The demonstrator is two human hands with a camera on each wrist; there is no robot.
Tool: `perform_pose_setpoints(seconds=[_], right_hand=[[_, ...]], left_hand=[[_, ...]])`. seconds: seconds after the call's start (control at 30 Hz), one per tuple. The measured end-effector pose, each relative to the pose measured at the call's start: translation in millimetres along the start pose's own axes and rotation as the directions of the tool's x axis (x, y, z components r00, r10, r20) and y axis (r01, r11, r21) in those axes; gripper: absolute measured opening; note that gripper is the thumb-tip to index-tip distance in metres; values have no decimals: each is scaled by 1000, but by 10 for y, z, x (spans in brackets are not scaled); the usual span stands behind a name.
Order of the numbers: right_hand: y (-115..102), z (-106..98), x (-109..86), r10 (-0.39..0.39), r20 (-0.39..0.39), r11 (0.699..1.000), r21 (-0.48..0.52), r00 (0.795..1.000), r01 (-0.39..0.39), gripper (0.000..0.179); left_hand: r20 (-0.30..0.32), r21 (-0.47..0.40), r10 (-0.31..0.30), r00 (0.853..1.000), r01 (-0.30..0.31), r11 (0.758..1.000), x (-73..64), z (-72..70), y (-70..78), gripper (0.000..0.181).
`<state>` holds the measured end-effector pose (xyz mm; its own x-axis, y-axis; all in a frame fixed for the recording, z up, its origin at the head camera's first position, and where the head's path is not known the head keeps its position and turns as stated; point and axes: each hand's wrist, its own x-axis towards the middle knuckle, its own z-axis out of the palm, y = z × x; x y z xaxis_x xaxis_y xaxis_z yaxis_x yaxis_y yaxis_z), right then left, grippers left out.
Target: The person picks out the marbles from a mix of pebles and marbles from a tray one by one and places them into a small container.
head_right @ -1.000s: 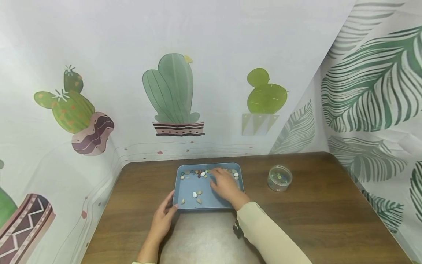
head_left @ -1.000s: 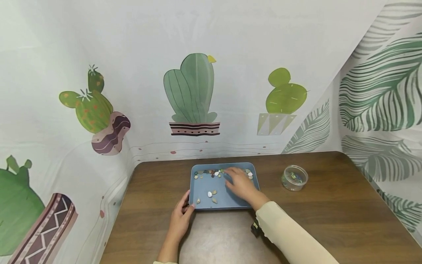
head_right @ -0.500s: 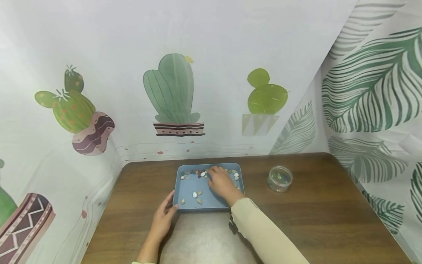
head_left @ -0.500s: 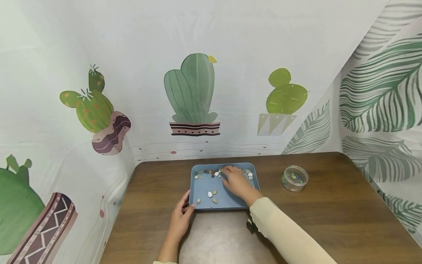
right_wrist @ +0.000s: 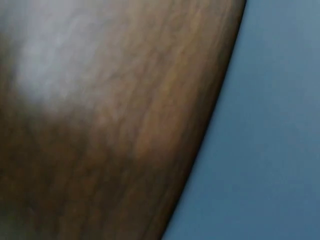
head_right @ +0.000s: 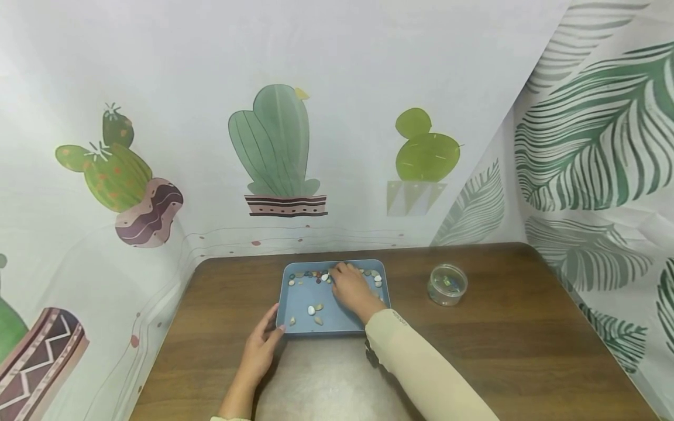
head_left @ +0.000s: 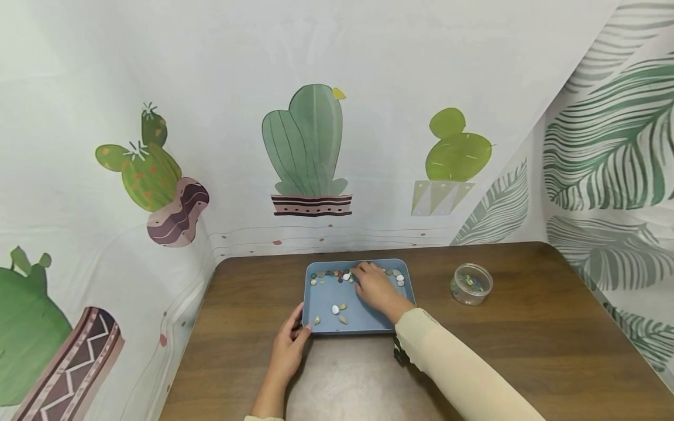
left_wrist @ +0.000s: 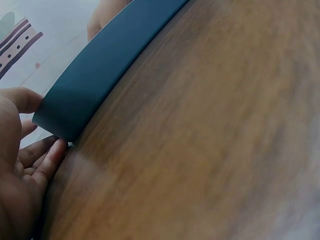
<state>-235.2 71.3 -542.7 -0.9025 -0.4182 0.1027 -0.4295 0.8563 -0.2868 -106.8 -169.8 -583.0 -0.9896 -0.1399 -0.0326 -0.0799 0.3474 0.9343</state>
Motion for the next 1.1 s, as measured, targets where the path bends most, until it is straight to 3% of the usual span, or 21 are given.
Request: perform_pose_setpoints(seconds=[0.7,1.1], right_hand=[[16,42,-27,42,-28,999,18,999,-41,28],[38,36,-57,27,-52,998,61,998,-24,20]], left_hand=[[-5,14,-9,1000,9,1000,6,8,13,54],[3,2,-8,1000,8,1000,8,2,-12,54]])
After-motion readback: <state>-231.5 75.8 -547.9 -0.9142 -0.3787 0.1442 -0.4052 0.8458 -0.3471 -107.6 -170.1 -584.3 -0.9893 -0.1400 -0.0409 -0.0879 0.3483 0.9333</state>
